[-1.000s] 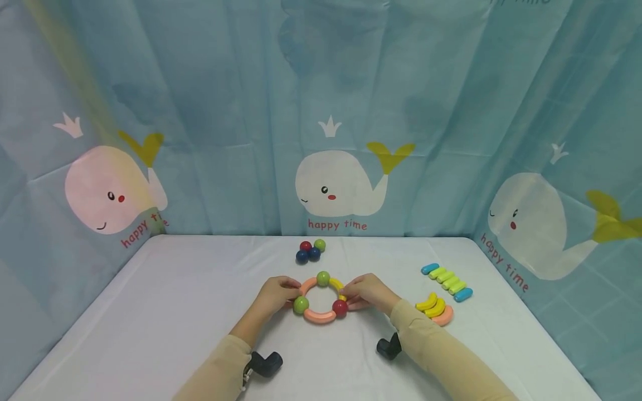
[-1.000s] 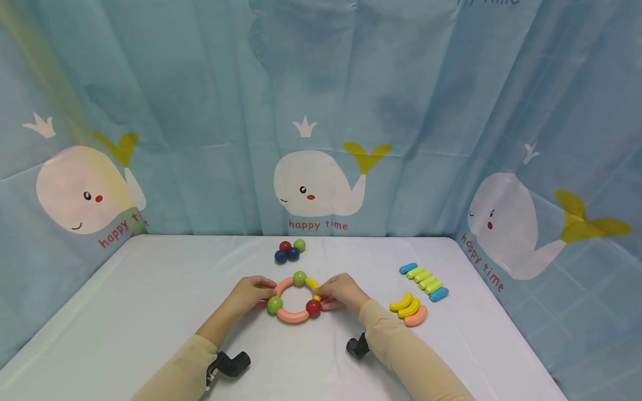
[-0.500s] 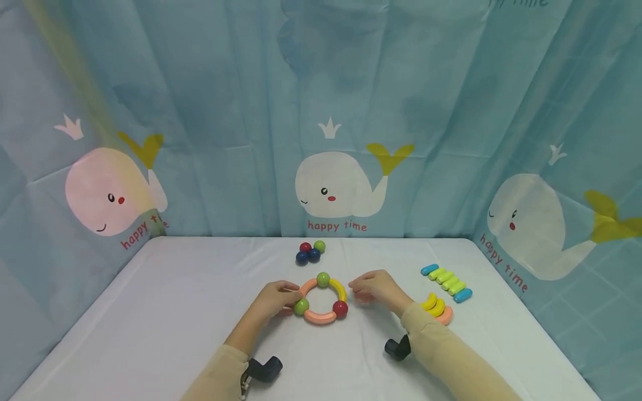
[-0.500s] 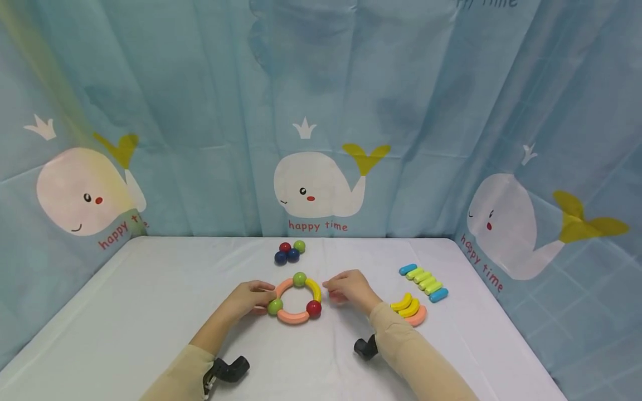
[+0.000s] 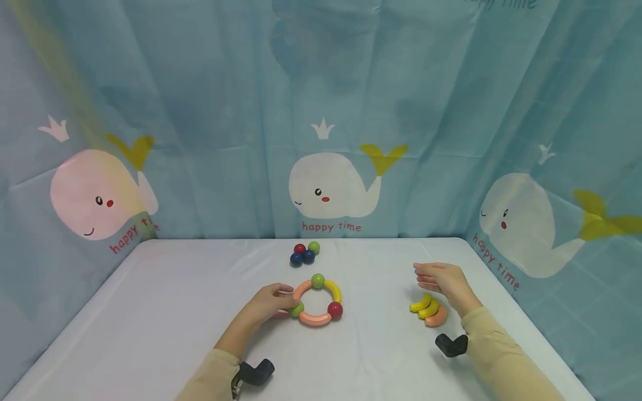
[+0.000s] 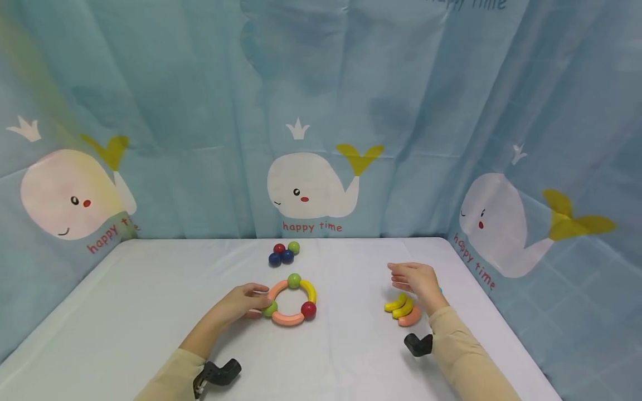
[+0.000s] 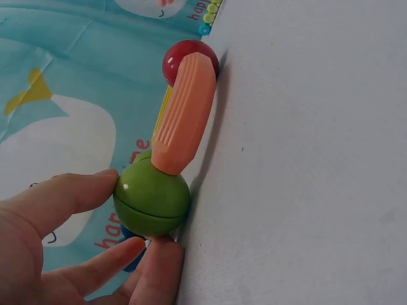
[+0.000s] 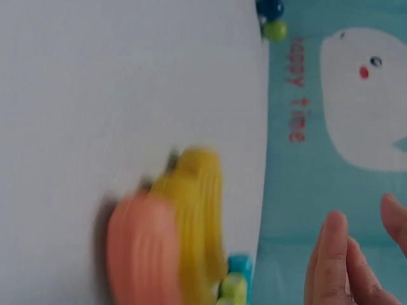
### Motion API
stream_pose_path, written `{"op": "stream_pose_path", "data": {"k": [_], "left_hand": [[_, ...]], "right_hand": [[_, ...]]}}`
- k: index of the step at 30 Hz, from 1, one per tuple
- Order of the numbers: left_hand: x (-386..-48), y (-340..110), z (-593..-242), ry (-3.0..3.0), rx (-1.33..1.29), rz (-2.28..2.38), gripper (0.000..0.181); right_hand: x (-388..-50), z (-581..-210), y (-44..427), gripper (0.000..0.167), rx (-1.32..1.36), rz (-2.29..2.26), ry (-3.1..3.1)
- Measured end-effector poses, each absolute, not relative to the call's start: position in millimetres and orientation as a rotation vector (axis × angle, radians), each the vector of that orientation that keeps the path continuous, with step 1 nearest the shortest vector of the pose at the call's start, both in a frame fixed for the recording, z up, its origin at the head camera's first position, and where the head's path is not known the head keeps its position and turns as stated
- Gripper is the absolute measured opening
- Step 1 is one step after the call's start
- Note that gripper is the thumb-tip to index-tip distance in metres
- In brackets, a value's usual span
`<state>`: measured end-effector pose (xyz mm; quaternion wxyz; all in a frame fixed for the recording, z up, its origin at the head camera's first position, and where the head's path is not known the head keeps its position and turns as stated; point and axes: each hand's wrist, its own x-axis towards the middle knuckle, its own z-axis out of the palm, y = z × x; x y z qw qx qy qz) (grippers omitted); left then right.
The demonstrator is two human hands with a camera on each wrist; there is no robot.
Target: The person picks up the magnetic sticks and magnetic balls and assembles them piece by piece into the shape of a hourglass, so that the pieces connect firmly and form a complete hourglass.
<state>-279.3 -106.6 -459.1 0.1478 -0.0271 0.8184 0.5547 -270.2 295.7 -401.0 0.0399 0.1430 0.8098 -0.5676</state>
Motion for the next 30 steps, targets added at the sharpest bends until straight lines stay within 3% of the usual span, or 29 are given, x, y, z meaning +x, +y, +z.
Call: {"op": "stream_pose_path", "data": {"k": [5,9,19,30], "left_hand": [[-276,-112,-460,2.338,-0.057,1.616,0.053],[-275,-112,-460,2.313,-0.046,1.631,0.054],[-277,-110,-461,2.319,-0.032,1.631,0.054],[-275,-110,-461,2.324,-0.049,1.629,0.053]], "right_hand": [[-259,-405,323,0.080,0.527,-1.654,2.516],[-251,-409,342,0.085,0.594,-1.678,2.488],[-245,-420,387,0.083,0.721,-1.864,2.265],[-249,-427,403,0.066,0.903,-1.979,2.088]]}}
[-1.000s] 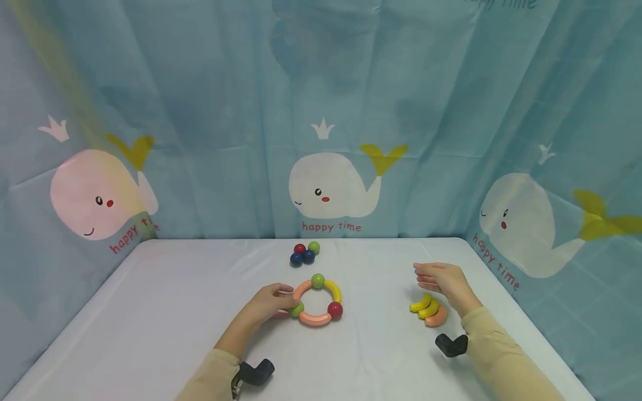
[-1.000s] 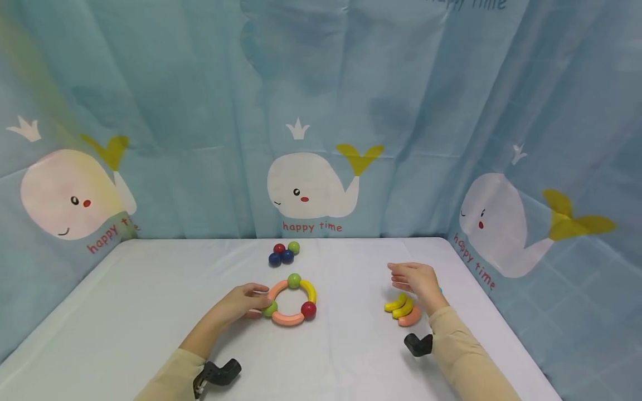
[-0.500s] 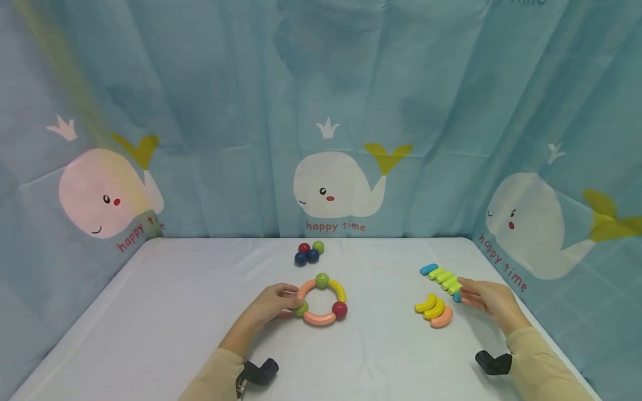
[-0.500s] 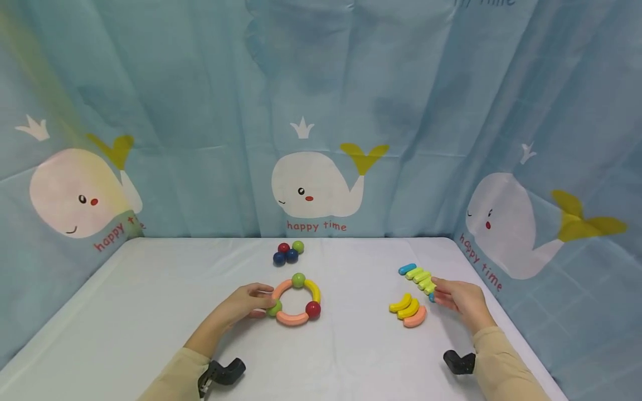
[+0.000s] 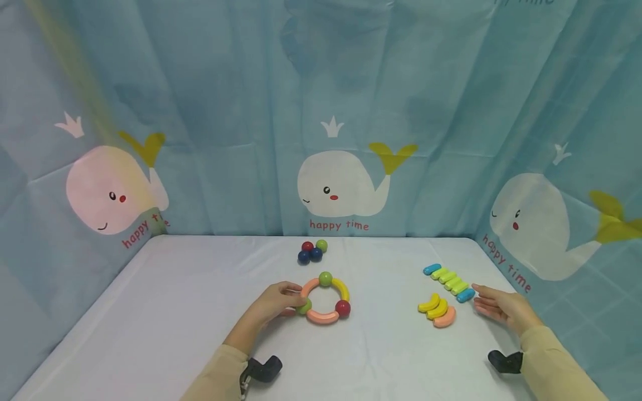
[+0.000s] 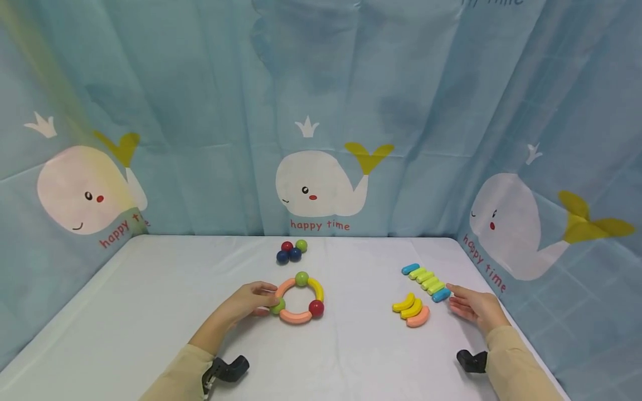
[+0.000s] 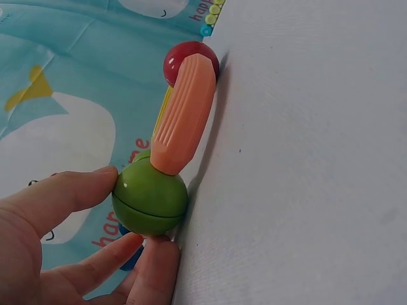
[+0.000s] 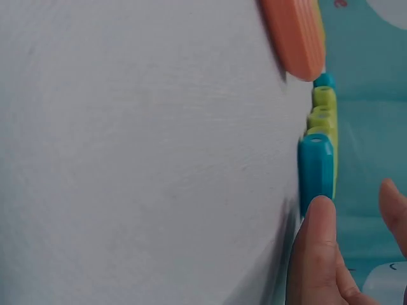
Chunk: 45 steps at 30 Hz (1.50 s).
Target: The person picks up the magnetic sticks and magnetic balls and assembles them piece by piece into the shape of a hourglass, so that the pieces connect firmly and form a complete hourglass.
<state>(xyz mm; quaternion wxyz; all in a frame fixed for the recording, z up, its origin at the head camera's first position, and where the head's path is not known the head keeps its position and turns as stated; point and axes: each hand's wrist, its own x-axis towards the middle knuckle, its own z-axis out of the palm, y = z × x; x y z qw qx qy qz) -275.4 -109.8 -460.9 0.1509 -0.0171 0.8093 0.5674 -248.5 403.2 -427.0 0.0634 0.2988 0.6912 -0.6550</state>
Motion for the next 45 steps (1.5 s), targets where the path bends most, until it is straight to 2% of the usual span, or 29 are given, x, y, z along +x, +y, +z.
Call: {"op": "stream_pose_path", "data": {"k": [5,7,21,24,35,40,45], "left_hand": [[-277,-107,-461,2.328,-0.043,1.620,0.051],[-277,-107,-461,2.324,-0.041,1.623,0.052],[-279,-115,-462,2.305,-0.023,1.600,0.054],[-279,-115,-462,2.306,-0.027,1.603,0.053],[-278,-116,-461,2.316,-0.045,1.610,0.053],[-276,-118,-461,2.322,-0.057,1.609,0.055],[-276,-119,-462,2.319,-0.058,1.616,0.055]], "right_hand": [[-248,-434,405,0.046,0.933,-2.025,2.047],[-249,-436,406,0.043,0.936,-2.037,2.043],[-260,-443,392,0.067,0.930,-1.851,2.268],[-262,-442,388,0.065,0.951,-1.785,2.325],[-276,-437,380,0.040,1.081,-1.672,2.332],[-278,-440,382,0.039,1.047,-1.723,2.303],[-278,-442,384,0.045,0.990,-1.756,2.291]]}}
